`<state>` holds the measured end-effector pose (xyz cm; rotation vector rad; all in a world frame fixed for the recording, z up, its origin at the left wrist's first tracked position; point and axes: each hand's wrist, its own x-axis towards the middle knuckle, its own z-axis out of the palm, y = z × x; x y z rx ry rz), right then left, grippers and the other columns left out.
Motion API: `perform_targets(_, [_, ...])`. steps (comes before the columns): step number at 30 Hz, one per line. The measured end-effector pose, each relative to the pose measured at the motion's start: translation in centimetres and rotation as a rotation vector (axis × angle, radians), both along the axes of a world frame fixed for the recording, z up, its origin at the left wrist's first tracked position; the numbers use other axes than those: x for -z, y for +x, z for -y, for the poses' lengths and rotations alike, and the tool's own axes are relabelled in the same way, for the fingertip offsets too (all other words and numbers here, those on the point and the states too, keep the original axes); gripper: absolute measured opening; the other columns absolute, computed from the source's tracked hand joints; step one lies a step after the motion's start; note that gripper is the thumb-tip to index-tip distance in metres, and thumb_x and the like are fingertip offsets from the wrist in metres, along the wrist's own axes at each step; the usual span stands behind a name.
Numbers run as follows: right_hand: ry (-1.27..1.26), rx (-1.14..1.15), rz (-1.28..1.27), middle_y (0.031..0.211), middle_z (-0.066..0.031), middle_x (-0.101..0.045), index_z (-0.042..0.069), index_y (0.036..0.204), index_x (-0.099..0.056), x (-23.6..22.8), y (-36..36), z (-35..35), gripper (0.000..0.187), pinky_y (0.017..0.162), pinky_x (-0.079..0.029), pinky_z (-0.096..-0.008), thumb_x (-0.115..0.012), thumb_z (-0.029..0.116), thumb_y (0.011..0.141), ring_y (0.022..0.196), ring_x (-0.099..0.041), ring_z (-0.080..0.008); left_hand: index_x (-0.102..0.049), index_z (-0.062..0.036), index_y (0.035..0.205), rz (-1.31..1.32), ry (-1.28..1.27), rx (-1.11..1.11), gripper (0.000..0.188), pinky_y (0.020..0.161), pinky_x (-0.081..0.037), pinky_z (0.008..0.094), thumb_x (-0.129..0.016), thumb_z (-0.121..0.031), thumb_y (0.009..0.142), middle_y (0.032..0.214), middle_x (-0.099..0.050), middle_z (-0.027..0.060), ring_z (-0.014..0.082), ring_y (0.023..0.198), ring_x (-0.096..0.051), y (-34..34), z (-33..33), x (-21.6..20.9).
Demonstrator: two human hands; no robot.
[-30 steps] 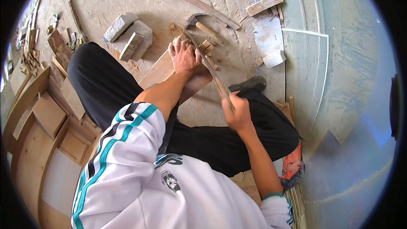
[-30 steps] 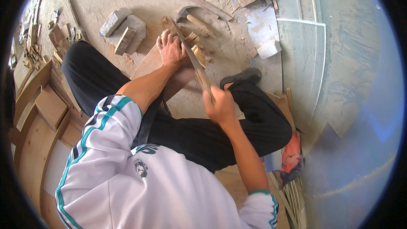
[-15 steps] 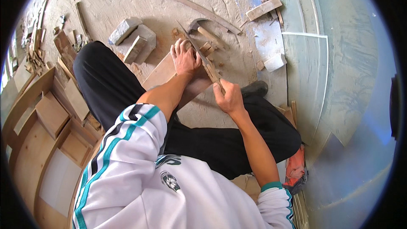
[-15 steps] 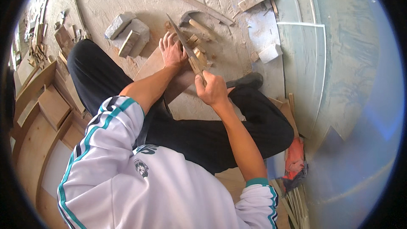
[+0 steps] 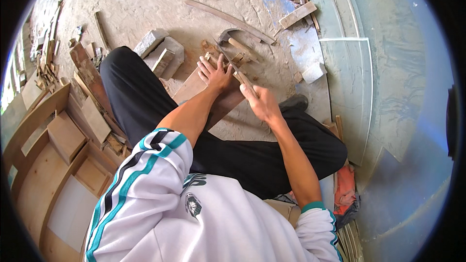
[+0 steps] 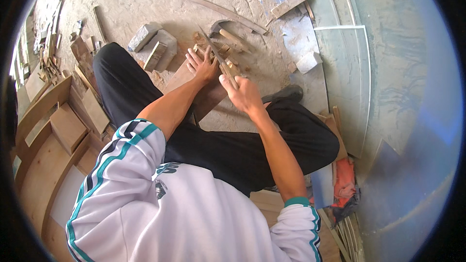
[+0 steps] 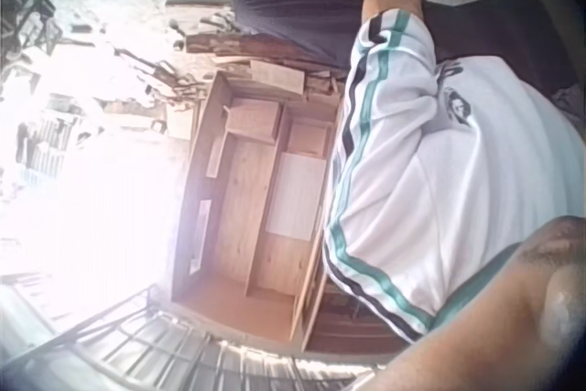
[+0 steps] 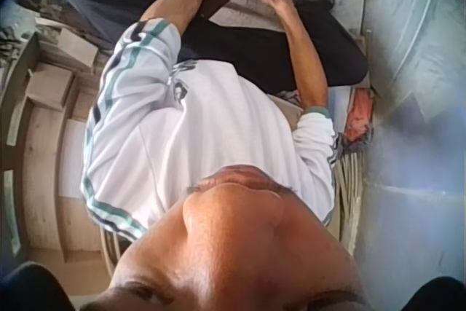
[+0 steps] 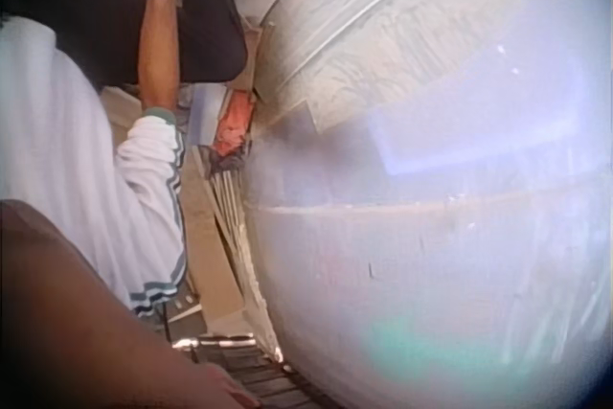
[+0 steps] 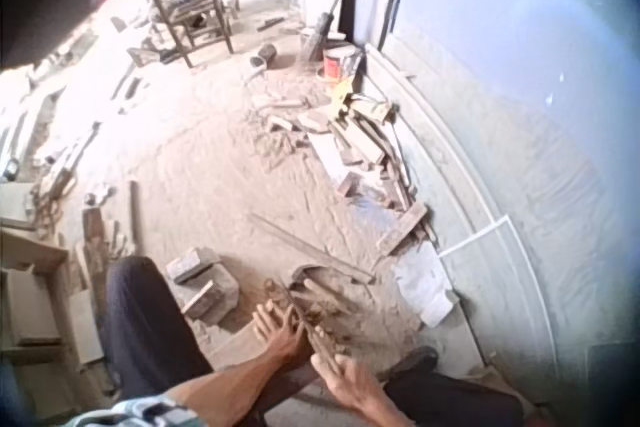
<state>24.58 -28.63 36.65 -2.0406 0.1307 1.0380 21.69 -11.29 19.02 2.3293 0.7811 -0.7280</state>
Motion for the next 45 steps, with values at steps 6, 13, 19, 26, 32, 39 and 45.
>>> perform_targets(6, [-0.156,-0.011,-0.069,0.073,-0.0314,-0.065,-0.004,0.075,-0.067,-4.4,-1.6,0.6,0.071,0.072,-0.05,-0.0532,-0.054,0.062,0.099,0.078,-0.066,-0.05,-0.052,-0.0285,0.146,-0.13,-0.113,0.065,0.06,0.12,-0.001,0.0704,-0.042,-0.066,0.101,0.165,0.022,0.0342,0.0548,0.153,0.021,-0.3,-1.2,1.7])
perform_targets(13, [-0.175,-0.026,0.103,0.08,-0.0322,-0.066,-0.003,0.081,-0.07,1.6,-0.7,-1.1,0.059,0.075,-0.051,-0.0579,-0.052,0.048,0.102,0.083,-0.066,-0.0539,-0.057,-0.0276,0.142,-0.078,-0.074,0.071,0.057,0.119,0.0,0.0719,-0.042,-0.065,0.102,0.166,0.024,0.033,0.0548,0.152,0.023,-0.6,0.1,1.3])
perform_targets(19, [-0.148,-0.012,0.067,0.075,-0.0319,-0.065,-0.004,0.076,-0.07,-2.8,-3.1,1.3,0.058,0.069,-0.051,-0.0553,-0.054,0.045,0.102,0.077,-0.065,-0.0536,-0.063,-0.0313,0.134,-0.038,-0.039,-0.007,0.048,0.119,0.002,0.0718,-0.046,-0.062,0.102,0.168,0.02,0.0294,0.0526,0.154,0.021,-0.4,-0.6,-0.2])
perform_targets(26, [-0.122,0.019,0.13,0.071,-0.0311,-0.064,-0.004,0.075,-0.068,2.6,-1.9,-0.3,0.056,0.065,-0.05,-0.0546,-0.057,0.045,0.101,0.072,-0.065,-0.0516,-0.056,-0.0297,0.145,-0.118,-0.063,0.063,0.054,0.12,0.0,0.0702,-0.043,-0.061,0.104,0.166,0.027,0.03,0.0534,0.153,0.023,0.4,-0.3,-0.6])
perform_targets(32, [-0.122,0.063,0.063,0.071,-0.0316,-0.062,-0.005,0.074,-0.066,-3.1,-4.5,2.9,0.056,0.063,-0.048,-0.0549,-0.059,0.044,0.1,0.072,-0.063,-0.053,-0.056,-0.0317,0.145,-0.144,-0.037,0.053,0.055,0.12,-0.002,0.0715,-0.041,-0.065,0.103,0.166,0.026,0.0295,0.0535,0.153,0.022,0.2,-0.9,-1.0])
perform_targets(39, [-0.059,0.091,0.184,0.071,-0.0299,-0.062,-0.004,0.075,-0.066,1.4,-2.1,0.8,0.054,0.062,-0.048,-0.0544,-0.059,0.043,0.1,0.071,-0.063,-0.0524,-0.056,-0.0321,0.143,-0.091,-0.054,0.077,0.053,0.119,-0.003,0.0722,-0.042,-0.064,0.104,0.167,0.024,0.0299,0.0532,0.153,0.023,-0.4,-0.5,1.2])
perform_targets(45, [-0.147,0.065,0.067,0.07,-0.0298,-0.063,-0.003,0.076,-0.069,-5.9,-5.7,5.0,0.054,0.062,-0.05,-0.0542,-0.059,0.045,0.1,0.071,-0.065,-0.0512,-0.053,-0.0344,0.146,-0.113,-0.052,0.061,0.053,0.119,-0.003,0.0724,-0.043,-0.065,0.103,0.167,0.024,0.0299,0.0535,0.153,0.022,0.0,-1.0,-0.7])
